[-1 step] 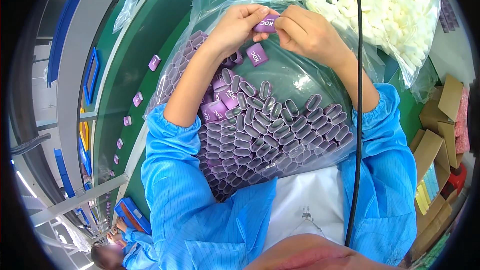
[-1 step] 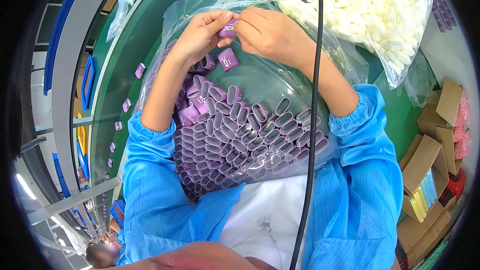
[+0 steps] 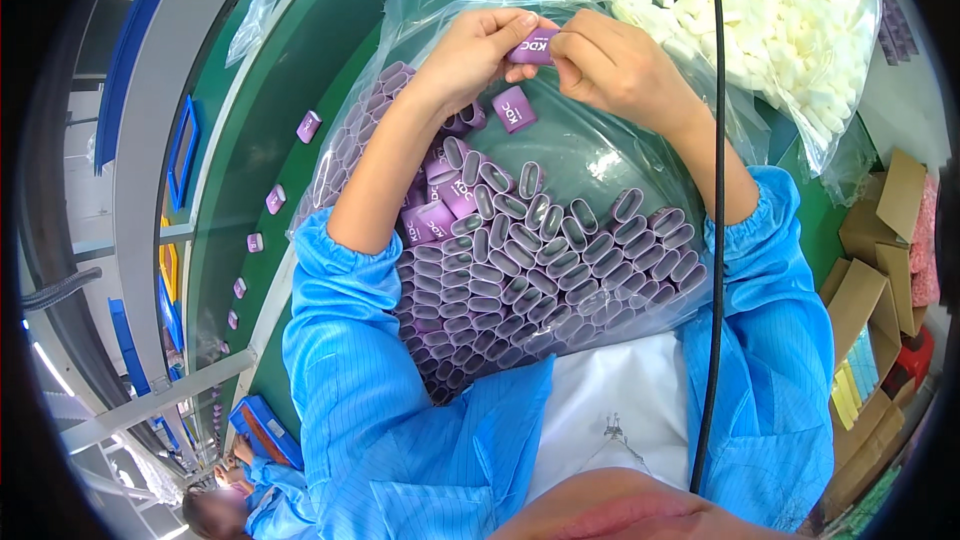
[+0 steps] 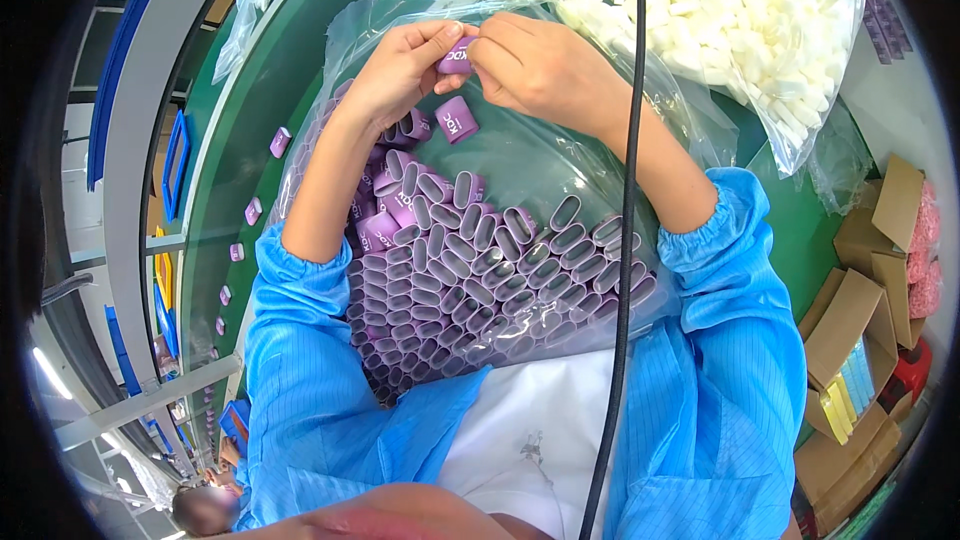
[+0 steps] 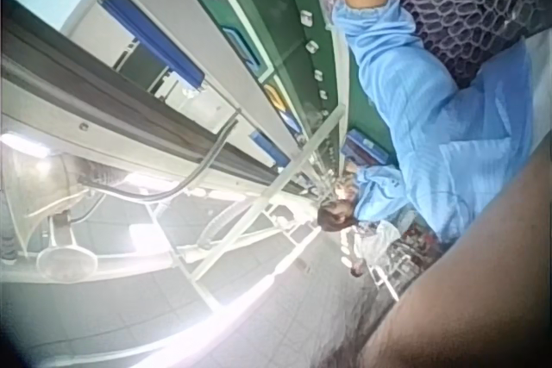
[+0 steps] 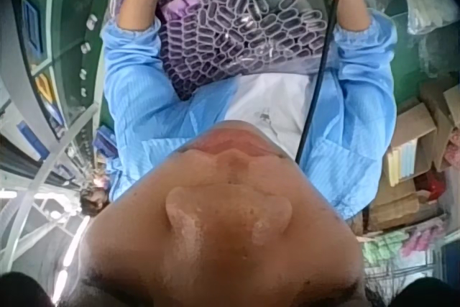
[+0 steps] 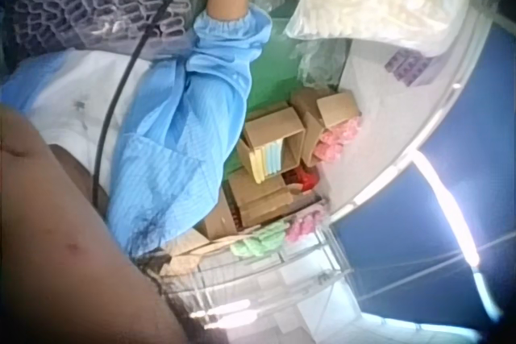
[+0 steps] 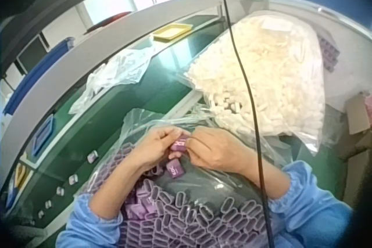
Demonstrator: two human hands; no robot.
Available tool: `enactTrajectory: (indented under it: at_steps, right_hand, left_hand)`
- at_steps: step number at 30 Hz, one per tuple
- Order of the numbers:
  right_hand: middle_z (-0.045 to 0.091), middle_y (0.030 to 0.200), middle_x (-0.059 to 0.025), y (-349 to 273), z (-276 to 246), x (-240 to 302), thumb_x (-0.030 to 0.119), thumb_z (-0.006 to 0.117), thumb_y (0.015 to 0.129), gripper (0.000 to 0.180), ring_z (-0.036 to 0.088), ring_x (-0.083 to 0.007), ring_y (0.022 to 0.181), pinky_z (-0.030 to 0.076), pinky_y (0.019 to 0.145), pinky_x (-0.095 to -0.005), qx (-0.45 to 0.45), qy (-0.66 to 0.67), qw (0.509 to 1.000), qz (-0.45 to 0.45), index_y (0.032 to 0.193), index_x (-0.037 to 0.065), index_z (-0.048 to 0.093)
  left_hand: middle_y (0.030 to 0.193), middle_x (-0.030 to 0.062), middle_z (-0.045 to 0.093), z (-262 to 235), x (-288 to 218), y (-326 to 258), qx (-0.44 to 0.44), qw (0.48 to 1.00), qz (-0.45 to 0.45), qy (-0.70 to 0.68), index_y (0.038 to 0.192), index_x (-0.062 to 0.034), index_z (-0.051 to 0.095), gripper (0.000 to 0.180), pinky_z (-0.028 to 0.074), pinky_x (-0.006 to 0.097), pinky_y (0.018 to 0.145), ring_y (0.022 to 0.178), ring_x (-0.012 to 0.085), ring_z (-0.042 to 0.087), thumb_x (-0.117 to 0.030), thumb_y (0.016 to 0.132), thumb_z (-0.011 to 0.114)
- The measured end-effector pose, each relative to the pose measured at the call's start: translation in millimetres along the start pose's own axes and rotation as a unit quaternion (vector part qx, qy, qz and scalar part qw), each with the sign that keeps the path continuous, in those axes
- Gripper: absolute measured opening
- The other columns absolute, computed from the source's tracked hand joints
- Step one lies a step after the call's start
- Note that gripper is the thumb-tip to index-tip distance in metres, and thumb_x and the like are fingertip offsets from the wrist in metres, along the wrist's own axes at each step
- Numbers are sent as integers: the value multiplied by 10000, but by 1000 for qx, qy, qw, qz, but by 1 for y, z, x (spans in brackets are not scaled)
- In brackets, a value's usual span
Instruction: The person repeatedly picks up small purple plastic containers and white cylindrical objects from a nearby bag. They insert the white objects into the purple containers and place the assembled units onto a green table surface. The process is repetitive and involves handling items one at a time.
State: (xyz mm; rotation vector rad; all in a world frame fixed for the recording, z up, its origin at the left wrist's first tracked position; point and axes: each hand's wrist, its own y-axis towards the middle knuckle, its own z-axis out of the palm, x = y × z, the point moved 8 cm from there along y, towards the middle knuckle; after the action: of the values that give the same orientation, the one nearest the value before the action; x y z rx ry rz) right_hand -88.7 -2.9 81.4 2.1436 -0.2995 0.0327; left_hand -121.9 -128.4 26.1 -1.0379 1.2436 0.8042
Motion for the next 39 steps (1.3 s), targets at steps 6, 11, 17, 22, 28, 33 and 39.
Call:
enactTrajectory:
  at_steps: [6, 11, 17, 22, 28, 33, 39]
  right_hand:
    - [532, 743, -78, -7, -14, -32, -28, 637, 696, 176, 573, -252, 680, 477, 591, -336, -19, 109, 974, 195, 822, 26, 528]
    - [560, 785, -105, -23, 15, -46, 31, 614, 740, 105, 587, -297, 729, 483, 632, -378, 141, 30, 983, 117, 818, 24, 544]
    - [614, 770, -141, -29, 24, -69, 196, 661, 794, 210, 627, -341, 647, 513, 629, -403, 114, -34, 939, 322, 819, 14, 558]
    - [614, 693, -178, -27, 51, -67, 263, 716, 774, 343, 647, -362, 681, 531, 642, -403, 113, -198, 926, 302, 847, -28, 549]
    - [663, 832, -148, -35, 34, -72, 158, 695, 805, 188, 658, -273, 722, 524, 662, -369, 95, 38, 931, 351, 885, -4, 646]
    - [662, 847, -88, -19, 7, -64, 63, 682, 807, 126, 632, -189, 674, 509, 645, -306, -101, 211, 926, 297, 926, 21, 688]
    - [659, 847, -76, -11, 2, -48, 18, 687, 801, 94, 628, -153, 716, 508, 681, -269, -103, 151, 947, 264, 894, 8, 681]
  left_hand:
    - [797, 38, 588, -37, 1, 3, -102, 994, 1, 37, 1144, 53, 589, 341, 385, 209, 562, 636, 91, 488, -238, 998, 487]
    - [950, 79, 590, -62, -2, 5, -149, 987, 40, -37, 1232, 90, 509, 400, 481, 235, 659, 728, 120, 559, -235, 1002, 481]
    - [1042, 115, 610, -45, 0, 5, -137, 987, 45, -68, 1239, 92, 500, 400, 560, 297, 785, 873, 180, 641, -188, 959, 561]
    - [1051, 126, 623, -40, 8, 11, -107, 991, 40, -63, 1216, 82, 527, 382, 569, 337, 826, 912, 204, 650, -147, 922, 615]
    - [1059, 87, 646, -38, 1, 5, -102, 990, 100, -12, 1170, 21, 600, 308, 530, 321, 859, 976, 166, 618, -90, 888, 649]
    - [1045, 59, 662, -26, -4, 6, -109, 981, 142, 70, 1130, -2, 646, 287, 489, 271, 843, 959, 127, 601, -69, 854, 685]
    - [1055, 69, 655, -13, -25, -6, -141, 951, 206, 184, 1082, -10, 679, 242, 504, 268, 817, 941, 131, 605, -46, 843, 686]
